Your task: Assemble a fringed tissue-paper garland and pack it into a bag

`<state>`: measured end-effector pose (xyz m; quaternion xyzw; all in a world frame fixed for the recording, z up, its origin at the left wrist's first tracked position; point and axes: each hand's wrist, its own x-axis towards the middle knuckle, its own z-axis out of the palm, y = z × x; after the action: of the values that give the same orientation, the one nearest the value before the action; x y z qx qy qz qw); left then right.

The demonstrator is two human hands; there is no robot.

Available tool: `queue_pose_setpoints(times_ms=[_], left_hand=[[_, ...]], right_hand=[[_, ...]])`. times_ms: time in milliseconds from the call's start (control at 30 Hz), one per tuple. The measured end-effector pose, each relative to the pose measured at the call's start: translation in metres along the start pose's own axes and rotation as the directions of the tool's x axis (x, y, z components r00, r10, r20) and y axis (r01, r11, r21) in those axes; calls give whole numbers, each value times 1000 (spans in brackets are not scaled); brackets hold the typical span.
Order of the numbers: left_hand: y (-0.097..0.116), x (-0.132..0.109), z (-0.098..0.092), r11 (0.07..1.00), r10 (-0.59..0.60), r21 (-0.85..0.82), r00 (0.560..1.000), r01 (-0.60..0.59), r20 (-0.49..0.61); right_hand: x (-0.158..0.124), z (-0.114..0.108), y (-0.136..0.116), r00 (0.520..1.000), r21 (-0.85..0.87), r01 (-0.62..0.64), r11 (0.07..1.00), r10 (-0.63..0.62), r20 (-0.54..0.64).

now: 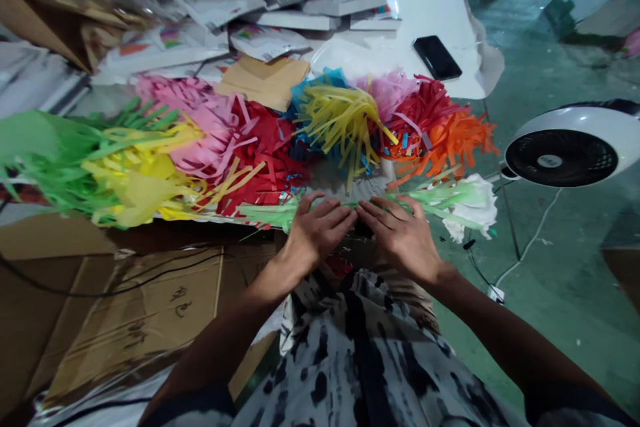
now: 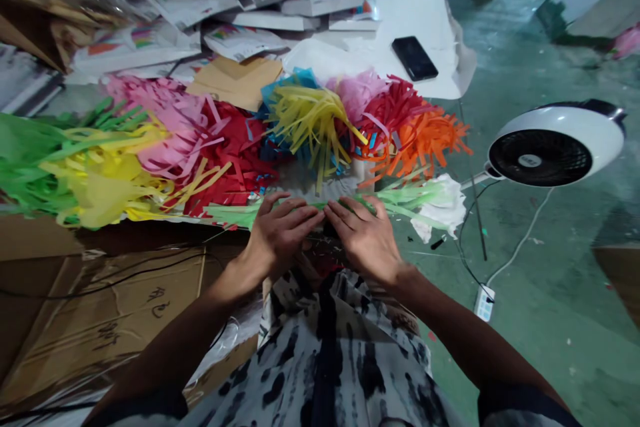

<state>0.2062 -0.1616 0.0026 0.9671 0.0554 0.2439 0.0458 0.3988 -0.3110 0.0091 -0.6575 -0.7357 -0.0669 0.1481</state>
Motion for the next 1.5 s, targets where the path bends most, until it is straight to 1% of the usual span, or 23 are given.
queue_pose_setpoints(times_ms=[67,133,167,233,267,300,367,433,467,533,600,700,767,867,967,1067,1167,1267,1367,1500], left_hand=[[-6,-7,-6,999,-45,-24,999,45,9],[-15,-15,-18,991,-126,-34,992,126,11],[-19,-19,-25,985,-175,-12,985,175,4],[-22,-22,-36,962,-256,83,965,260,-55],[-21,-21,-39,951,-273,125,957,283,-93],[-17,-18,-40,948,-266,145,956,282,-123],[-3,-9,-33,973,-191,107,972,206,-140],[13,1,-18,996,-84,25,989,87,-118],[20,6,-9,998,-61,4,992,62,-113],[28,12,5,995,-95,-27,990,93,-101],[28,15,14,985,-164,-73,984,159,-71],[18,16,16,969,-213,-129,977,209,-19],[10,16,15,967,-220,-133,975,217,-12],[4,19,14,966,-215,-155,976,207,-38],[5,21,15,966,-205,-168,978,194,-49],[8,17,15,963,-233,-147,972,225,-37],[8,9,10,936,-327,-145,945,320,-27],[4,3,1,883,-448,-161,894,442,-2],[0,4,-5,831,-522,-205,852,517,31],[0,9,-4,807,-562,-198,826,557,32]], right_hand=[[-6,-3,6,1000,-2,-21,1000,21,7],[-11,-6,14,999,3,-47,999,47,-2],[-13,-8,17,999,8,-53,999,54,-9],[-15,-12,22,998,15,-63,998,63,-12],[-14,-13,22,998,13,-66,998,66,-8],[-14,-13,22,997,8,-71,997,71,-2],[-11,-14,19,996,-5,-82,997,82,14],[-9,-15,16,996,-16,-89,996,89,19],[-8,-16,15,995,-20,-95,995,96,19],[-5,-17,15,993,-20,-112,994,112,19],[-1,-18,16,992,-3,-126,992,126,10],[7,-17,19,994,38,-109,993,110,-11],[12,-14,22,996,57,-81,995,83,-22],[18,-9,27,998,84,-44,996,47,-31],[21,-5,28,999,93,-25,995,29,-44],[23,-3,28,998,71,-54,996,57,-39],[24,0,29,991,46,-129,991,130,-17],[26,2,33,986,38,-167,985,167,12],[32,0,36,988,23,-146,989,145,49],[42,-6,39,984,-25,-101,995,103,148]])
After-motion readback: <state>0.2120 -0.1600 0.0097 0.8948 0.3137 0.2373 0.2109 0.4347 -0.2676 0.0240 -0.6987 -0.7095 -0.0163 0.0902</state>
